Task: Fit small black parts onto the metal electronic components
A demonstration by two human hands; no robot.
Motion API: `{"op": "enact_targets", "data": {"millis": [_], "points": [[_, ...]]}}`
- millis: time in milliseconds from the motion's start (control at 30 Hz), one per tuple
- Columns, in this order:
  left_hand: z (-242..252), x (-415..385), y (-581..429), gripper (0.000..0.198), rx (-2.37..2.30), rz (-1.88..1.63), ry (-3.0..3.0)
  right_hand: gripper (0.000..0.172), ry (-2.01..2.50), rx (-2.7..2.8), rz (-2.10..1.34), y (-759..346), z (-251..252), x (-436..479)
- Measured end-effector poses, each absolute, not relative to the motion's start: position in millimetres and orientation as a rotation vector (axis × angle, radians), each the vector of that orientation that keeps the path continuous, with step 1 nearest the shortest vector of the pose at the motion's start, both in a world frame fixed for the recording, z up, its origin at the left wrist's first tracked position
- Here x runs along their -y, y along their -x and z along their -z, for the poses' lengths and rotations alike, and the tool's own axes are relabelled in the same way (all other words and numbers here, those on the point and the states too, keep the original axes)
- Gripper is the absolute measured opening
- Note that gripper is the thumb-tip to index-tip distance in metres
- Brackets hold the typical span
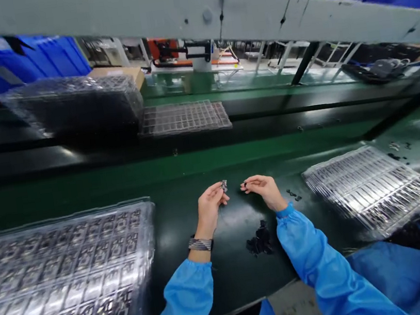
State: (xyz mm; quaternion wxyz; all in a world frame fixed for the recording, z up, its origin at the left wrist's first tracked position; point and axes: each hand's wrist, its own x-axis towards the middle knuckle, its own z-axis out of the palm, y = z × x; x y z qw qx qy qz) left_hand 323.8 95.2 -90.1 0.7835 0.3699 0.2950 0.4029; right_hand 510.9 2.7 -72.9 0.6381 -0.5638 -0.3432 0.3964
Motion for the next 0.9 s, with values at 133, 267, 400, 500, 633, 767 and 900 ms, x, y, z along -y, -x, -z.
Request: {"op": "enact_targets", "data": {"millis": [133,267,400,500,633,767,900], "points": [[94,-94,-326,0.04,-0.632,-0.87,-0.831,0.027,1.264,0.793,-0.944,-510,76,1],[96,-91,-329,0.037,-0.647,-0.871,-0.93,0.029,1.251,0.796,-1.0,-509,73,4],[96,-89,-337,0.036,-0.641,-0.882,-1.024,0.031,1.255,0.811,-1.034,-510,73,5],[96,-90,-344,0.034,-0.629,-0.893,-1.042,0.029,1.277,0.872,-1.018,-512,78,5],[96,-92,-347,0.034,-0.61,-0.909,-1.034,0.011,1.452,1.133,-0.785,-507,83,6],[98,-95,-340,0.032,-0.585,-0.856,-0.96,0.018,1.647,1.545,-0.502,-503,77,11],[99,-99,-335,0.032,-0.552,-0.844,-0.878,0.023,1.731,1.633,-0.415,-509,71,16]]}}
